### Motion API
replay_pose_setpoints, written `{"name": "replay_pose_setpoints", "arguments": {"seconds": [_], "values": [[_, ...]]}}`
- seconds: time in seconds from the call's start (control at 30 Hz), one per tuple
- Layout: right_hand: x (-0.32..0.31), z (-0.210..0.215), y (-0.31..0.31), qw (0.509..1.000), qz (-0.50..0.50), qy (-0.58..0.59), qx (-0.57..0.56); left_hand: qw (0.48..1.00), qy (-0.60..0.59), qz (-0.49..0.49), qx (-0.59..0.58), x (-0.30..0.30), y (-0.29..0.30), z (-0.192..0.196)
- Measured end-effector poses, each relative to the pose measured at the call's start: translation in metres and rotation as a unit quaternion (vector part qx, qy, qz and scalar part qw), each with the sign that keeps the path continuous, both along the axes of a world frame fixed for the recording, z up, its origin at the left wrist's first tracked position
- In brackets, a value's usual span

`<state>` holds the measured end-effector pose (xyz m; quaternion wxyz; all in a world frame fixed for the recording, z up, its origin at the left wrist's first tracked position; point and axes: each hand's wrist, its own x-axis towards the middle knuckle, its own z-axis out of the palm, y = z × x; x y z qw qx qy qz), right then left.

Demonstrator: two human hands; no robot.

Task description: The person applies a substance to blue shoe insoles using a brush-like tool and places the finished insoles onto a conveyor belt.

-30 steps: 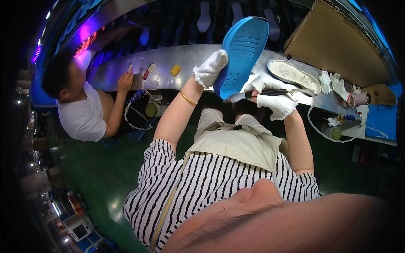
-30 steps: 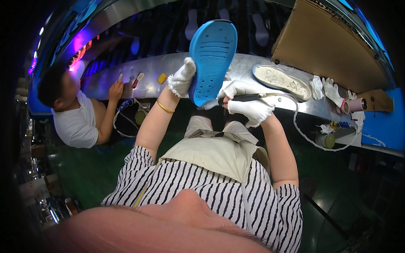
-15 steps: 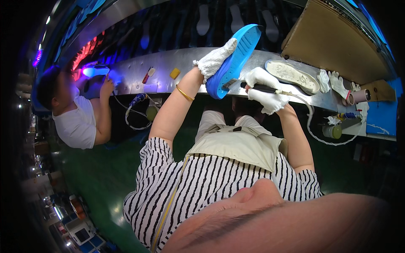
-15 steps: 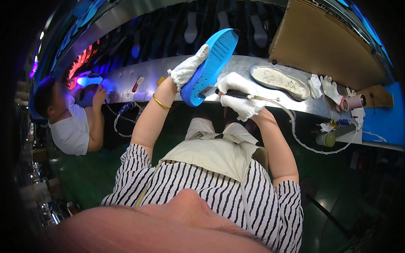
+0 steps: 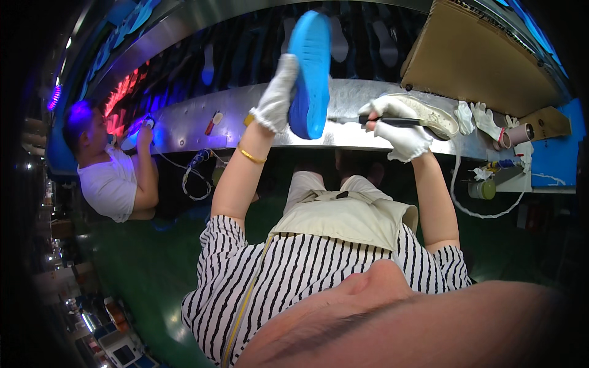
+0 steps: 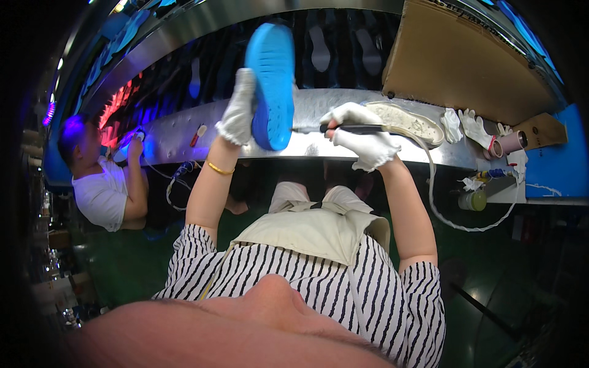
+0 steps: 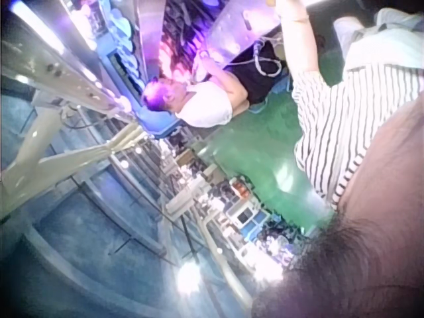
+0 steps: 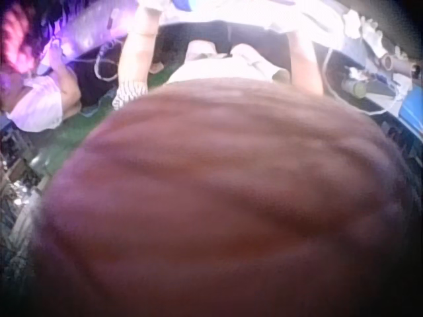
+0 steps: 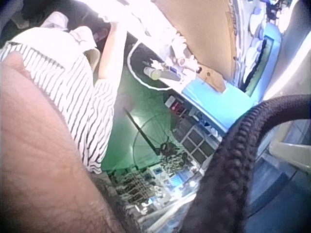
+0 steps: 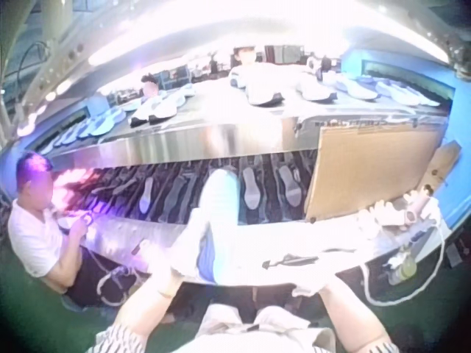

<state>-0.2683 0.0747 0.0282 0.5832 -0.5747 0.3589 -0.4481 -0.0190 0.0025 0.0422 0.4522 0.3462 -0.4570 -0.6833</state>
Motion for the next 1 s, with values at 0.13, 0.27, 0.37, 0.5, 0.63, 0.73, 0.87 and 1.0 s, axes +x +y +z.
{"name": "replay_pose_setpoints", "arguments": {"seconds": [0.13,0.27,0.37,0.5,0.63,0.73,0.87,1.0], "values": [[-0.003,-0.013,0.0,0.99,-0.055,-0.128,-0.009,0.942,0.326,-0.054,0.06,0.029,0.005,0.002],[0.006,-0.021,0.006,0.983,-0.094,-0.157,0.004,0.905,0.313,-0.152,0.245,0.035,0.006,-0.059],[0.012,-0.024,0.014,0.988,-0.126,-0.085,-0.003,0.905,0.338,-0.104,0.236,0.006,0.044,-0.068],[0.015,-0.02,0.017,0.983,-0.171,-0.04,-0.049,0.894,0.386,-0.099,0.204,-0.017,0.061,-0.084],[0.019,-0.011,0.013,0.966,-0.212,0.031,-0.143,0.887,0.402,-0.086,0.211,-0.05,0.079,-0.067],[0.028,-0.015,0.01,0.949,-0.218,0.043,-0.222,0.923,0.334,-0.089,0.167,-0.056,0.082,-0.065],[0.039,-0.003,0.026,0.97,-0.126,0.033,-0.207,0.927,0.334,-0.061,0.159,-0.057,0.075,-0.072],[0.031,-0.012,0.023,0.979,-0.151,0.015,-0.138,0.941,0.299,-0.023,0.158,-0.054,0.072,-0.07]]}}
